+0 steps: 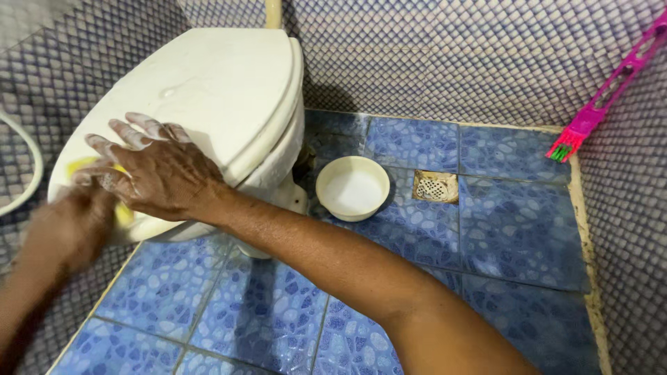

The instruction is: The person cleans the exterior of a toilet and the tank using a sponge, applying soap and scrubbing the surfaces by hand.

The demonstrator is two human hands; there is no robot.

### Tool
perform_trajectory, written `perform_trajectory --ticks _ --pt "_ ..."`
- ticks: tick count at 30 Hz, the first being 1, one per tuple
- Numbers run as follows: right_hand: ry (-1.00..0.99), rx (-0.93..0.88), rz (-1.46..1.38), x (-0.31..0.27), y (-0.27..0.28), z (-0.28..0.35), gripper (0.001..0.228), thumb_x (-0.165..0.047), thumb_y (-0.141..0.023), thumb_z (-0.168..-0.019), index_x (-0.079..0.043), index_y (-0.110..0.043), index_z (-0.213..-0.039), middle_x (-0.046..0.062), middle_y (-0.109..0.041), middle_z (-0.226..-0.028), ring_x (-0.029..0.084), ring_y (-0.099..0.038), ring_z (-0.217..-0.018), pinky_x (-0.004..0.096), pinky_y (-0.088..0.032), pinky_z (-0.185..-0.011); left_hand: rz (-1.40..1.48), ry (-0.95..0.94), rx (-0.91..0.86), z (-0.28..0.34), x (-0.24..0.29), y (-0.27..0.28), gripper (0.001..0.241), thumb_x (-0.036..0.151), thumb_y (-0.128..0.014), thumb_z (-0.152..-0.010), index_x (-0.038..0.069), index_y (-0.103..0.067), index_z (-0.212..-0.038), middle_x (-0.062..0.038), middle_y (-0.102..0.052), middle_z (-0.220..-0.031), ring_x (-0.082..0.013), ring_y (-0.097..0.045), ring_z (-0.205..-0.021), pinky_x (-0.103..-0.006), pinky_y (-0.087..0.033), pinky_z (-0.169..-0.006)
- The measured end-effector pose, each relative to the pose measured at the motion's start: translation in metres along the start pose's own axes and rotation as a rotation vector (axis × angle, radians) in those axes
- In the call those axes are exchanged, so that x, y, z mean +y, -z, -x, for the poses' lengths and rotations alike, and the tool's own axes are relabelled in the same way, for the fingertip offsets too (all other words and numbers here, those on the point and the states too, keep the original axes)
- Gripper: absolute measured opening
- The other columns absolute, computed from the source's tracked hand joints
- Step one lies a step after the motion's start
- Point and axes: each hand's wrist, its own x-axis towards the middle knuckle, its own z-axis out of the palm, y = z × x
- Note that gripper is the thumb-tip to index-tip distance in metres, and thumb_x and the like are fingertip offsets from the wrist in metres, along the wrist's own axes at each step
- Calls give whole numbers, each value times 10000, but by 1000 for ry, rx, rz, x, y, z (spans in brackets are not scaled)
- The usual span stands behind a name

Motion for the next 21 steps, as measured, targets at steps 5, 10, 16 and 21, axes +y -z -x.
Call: perform_trajectory --ticks 5,10,16,21 --pt "-11 -35 49 -3 -10 1 712 -691 -297 -1009 -253 -474 -1542 141 -476 -1607 360 -364 -1563 615 -298 -1268 360 122 322 -18 -18 -2 543 378 -397 -1133 -3 -528 -1497 -321 -517 -1511 -528 -468 -1411 -565 -367 -1155" --pt "-57 3 -35 -4 -11 2 788 -714 -226 -979 -233 -465 -1556 152 -485 -1602 363 -354 -1570 635 -264 -1273 215 124 321 16 -1 -11 568 330 -419 -1069 -92 -575 -1417 -411 -533 -1428 -595 -465 -1278 -553 -399 -1012" --pt "-54 -109 -1 -2 -18 -5 780 -717 -200 -979 -241 -470 -1534 173 -458 -1594 394 -297 -1567 669 -209 -1253 257 200 163 -30 -90 -53 428 274 -389 -1173 -80 -619 -1240 -362 -659 -1155 -519 -643 -1059 -545 -505 -947" --pt "-91 -97 38 -11 -1 -5 791 -736 -238 -970 -246 -460 -1550 143 -453 -1609 354 -297 -1583 623 -202 -1279 555 434 219 0 -49 -31 481 259 -448 -1097 -83 -577 -1410 -390 -651 -1047 -525 -649 -917 -561 -494 -776"
